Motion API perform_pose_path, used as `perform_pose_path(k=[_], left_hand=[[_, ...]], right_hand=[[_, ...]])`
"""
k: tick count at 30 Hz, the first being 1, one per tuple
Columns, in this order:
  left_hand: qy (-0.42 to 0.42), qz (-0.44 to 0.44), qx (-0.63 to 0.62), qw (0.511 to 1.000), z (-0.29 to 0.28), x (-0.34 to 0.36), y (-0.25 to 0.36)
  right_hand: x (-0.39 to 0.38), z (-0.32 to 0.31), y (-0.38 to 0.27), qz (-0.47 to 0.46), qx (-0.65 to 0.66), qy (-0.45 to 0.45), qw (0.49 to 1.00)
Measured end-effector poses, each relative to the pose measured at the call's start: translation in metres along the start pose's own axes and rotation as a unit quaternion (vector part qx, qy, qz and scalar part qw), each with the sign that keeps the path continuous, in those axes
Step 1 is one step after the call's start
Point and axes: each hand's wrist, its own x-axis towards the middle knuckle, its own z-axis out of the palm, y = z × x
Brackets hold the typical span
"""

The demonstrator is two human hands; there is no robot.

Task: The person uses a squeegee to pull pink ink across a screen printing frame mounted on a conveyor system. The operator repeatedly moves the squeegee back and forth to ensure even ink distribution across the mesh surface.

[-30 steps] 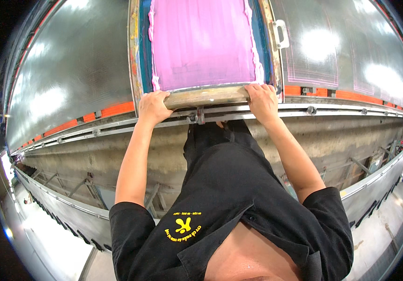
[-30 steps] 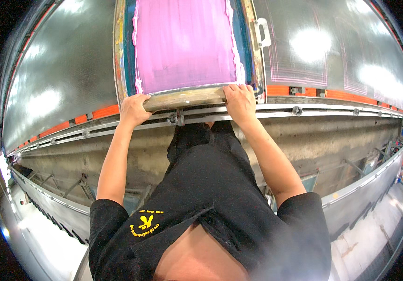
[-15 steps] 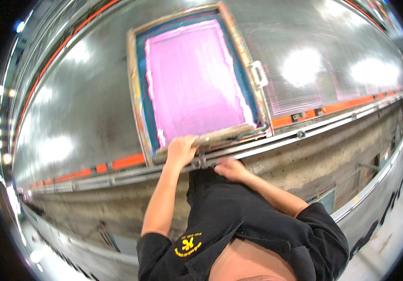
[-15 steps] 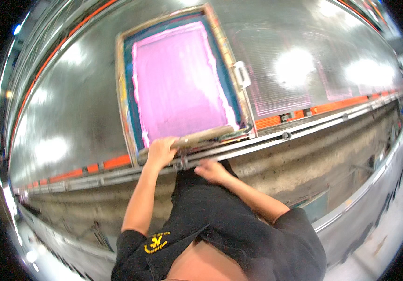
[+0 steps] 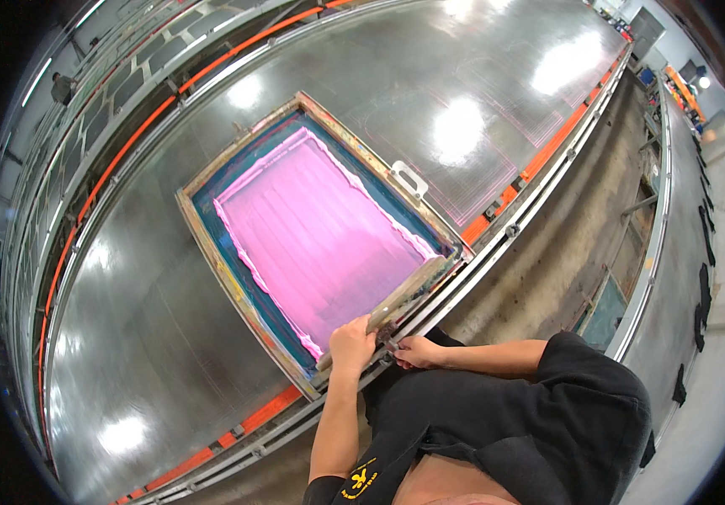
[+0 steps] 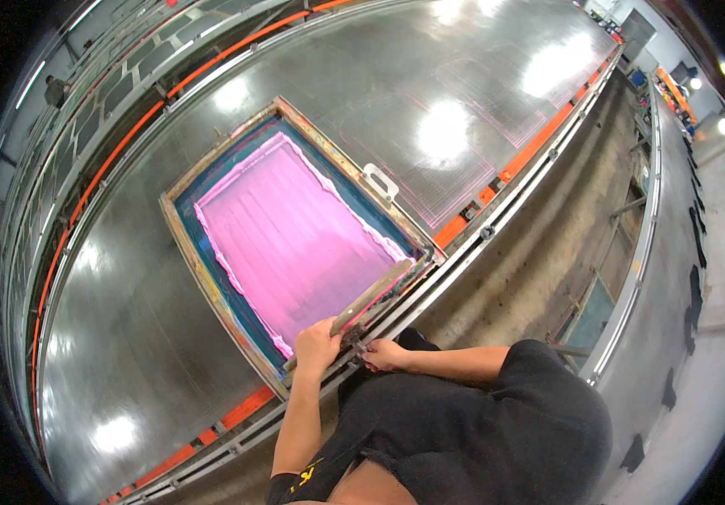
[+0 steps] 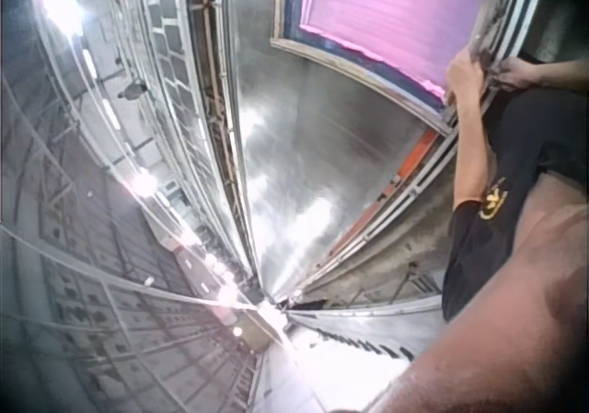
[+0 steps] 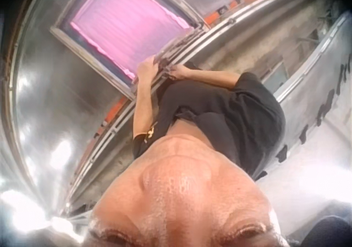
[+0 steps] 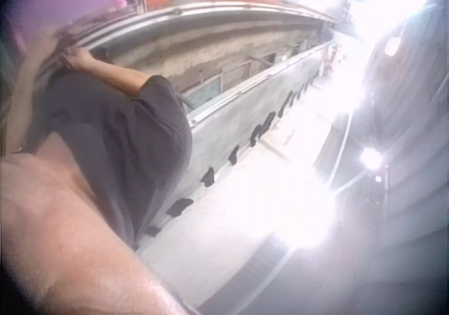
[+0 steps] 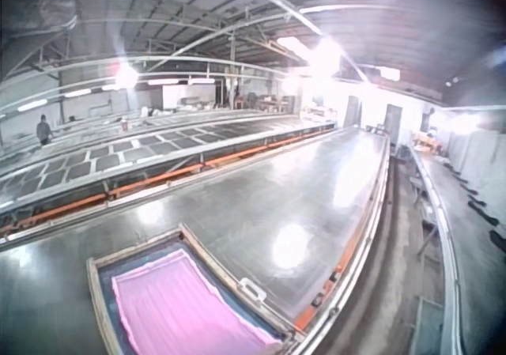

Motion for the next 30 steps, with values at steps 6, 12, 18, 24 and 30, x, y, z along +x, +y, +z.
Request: perform_pose_path(k=[6, 12, 18, 24, 30], left_hand=[[-0.026, 0.018, 0.008, 0.999, -0.003, -0.004, -0.009], [-0.039, -0.009, 0.048, 0.998, -0.063, 0.0, 0.025], [-0.069, 0.001, 0.04, 0.997, -0.065, 0.019, 0.02], [-0.04, 0.005, -0.013, 0.999, -0.012, 0.01, 0.001], [-0.022, -0.041, 0.004, 0.999, -0.005, 0.0, 0.003]], right_hand=[[-0.014, 0.01, -0.008, 0.031, -0.059, 0.043, 0.997], [-0.054, 0.012, -0.039, -0.083, 0.004, 0.033, 0.996], [-0.051, 0.005, -0.042, -0.092, -0.141, 0.054, 0.984], [-0.012, -0.002, -0.002, -0.084, -0.29, 0.042, 0.953], [-0.055, -0.143, -0.132, -0.024, -0.099, -0.275, 0.956]])
